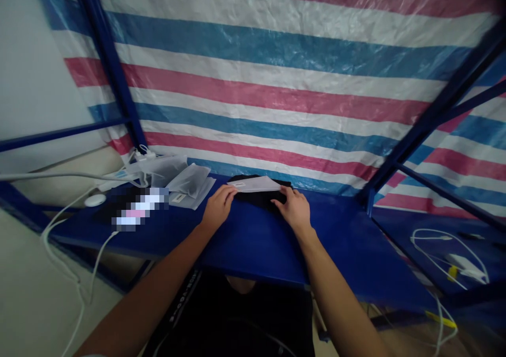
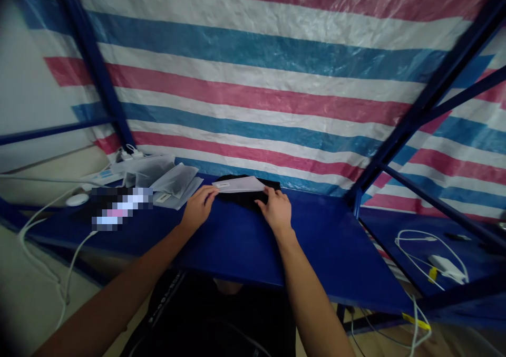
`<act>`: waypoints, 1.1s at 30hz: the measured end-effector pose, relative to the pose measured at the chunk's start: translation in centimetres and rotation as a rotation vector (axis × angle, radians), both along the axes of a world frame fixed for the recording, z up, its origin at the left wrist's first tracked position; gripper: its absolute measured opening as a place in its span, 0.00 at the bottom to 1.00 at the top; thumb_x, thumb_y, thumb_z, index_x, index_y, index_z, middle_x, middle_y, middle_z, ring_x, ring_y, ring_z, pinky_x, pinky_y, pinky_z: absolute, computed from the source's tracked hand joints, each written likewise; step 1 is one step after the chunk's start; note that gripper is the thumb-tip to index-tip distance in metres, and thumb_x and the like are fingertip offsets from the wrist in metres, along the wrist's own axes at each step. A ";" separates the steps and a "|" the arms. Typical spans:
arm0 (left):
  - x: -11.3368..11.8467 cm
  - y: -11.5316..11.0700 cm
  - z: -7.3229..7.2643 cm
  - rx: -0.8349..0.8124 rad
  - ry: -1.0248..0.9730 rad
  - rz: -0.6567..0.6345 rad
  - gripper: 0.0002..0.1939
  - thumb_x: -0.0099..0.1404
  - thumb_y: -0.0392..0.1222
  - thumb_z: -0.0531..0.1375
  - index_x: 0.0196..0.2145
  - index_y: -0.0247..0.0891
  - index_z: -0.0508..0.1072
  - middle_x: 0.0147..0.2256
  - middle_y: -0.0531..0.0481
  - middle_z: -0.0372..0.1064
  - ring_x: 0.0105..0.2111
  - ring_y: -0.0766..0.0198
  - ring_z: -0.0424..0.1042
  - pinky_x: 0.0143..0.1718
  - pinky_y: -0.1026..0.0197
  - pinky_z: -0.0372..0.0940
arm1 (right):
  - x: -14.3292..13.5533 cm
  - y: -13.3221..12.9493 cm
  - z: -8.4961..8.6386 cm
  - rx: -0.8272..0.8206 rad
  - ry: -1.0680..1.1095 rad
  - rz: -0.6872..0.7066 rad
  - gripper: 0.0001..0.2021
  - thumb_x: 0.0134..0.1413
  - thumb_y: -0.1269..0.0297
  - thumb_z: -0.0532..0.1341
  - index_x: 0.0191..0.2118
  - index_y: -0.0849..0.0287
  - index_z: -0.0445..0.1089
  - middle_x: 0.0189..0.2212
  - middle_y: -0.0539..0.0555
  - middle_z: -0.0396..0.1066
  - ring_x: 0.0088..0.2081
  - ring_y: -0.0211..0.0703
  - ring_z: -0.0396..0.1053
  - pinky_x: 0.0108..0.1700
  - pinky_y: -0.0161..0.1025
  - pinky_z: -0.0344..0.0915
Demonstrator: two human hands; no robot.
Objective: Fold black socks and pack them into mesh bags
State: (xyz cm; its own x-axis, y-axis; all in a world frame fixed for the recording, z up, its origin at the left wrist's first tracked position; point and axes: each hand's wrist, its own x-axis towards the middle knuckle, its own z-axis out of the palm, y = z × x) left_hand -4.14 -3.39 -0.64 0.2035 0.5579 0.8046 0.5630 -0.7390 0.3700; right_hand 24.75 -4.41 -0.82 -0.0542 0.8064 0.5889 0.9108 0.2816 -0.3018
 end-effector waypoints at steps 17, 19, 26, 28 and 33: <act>1.4 -0.3 -1.7 -0.089 0.274 0.047 0.14 0.77 0.40 0.57 0.57 0.41 0.74 0.51 0.45 0.81 0.50 0.54 0.81 0.52 0.54 0.74 | -0.8 0.2 -0.9 0.030 -0.127 0.093 0.24 0.66 0.58 0.70 0.63 0.57 0.69 0.50 0.61 0.81 0.53 0.61 0.73 0.54 0.53 0.65; 1.4 -0.3 -2.0 -0.121 0.347 0.053 0.17 0.75 0.37 0.58 0.58 0.41 0.73 0.52 0.45 0.81 0.50 0.54 0.81 0.51 0.54 0.74 | -0.8 0.2 -0.9 0.028 -0.097 0.097 0.24 0.64 0.57 0.71 0.62 0.57 0.70 0.50 0.61 0.81 0.53 0.61 0.73 0.54 0.54 0.65; 1.2 0.1 -1.8 -0.095 0.446 0.031 0.23 0.70 0.28 0.55 0.58 0.42 0.77 0.58 0.45 0.77 0.58 0.52 0.76 0.59 0.50 0.68 | -0.4 0.1 -0.5 -0.046 0.138 0.182 0.32 0.57 0.56 0.75 0.64 0.54 0.68 0.52 0.60 0.81 0.56 0.64 0.75 0.58 0.58 0.68; 0.7 0.4 -1.5 -0.086 0.377 0.154 0.27 0.69 0.28 0.54 0.62 0.41 0.75 0.60 0.43 0.75 0.59 0.49 0.73 0.60 0.47 0.67 | -0.2 -0.2 -0.1 -0.123 0.313 0.246 0.39 0.55 0.54 0.77 0.68 0.51 0.64 0.52 0.58 0.82 0.55 0.62 0.77 0.58 0.58 0.70; -0.6 0.9 -1.0 -0.075 0.289 0.338 0.34 0.65 0.26 0.54 0.67 0.40 0.70 0.64 0.41 0.70 0.62 0.45 0.68 0.62 0.43 0.63 | -0.3 -1.3 1.1 -0.507 0.738 0.592 0.40 0.51 0.51 0.78 0.67 0.48 0.64 0.48 0.56 0.82 0.46 0.52 0.80 0.49 0.48 0.74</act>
State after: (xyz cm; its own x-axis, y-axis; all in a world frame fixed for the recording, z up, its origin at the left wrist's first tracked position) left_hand -4.73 -2.45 -1.63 0.2105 0.6867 0.6958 0.8563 -0.4729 0.2076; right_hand 24.42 -5.76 0.25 -0.2845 0.9282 0.2399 0.2154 0.3058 -0.9274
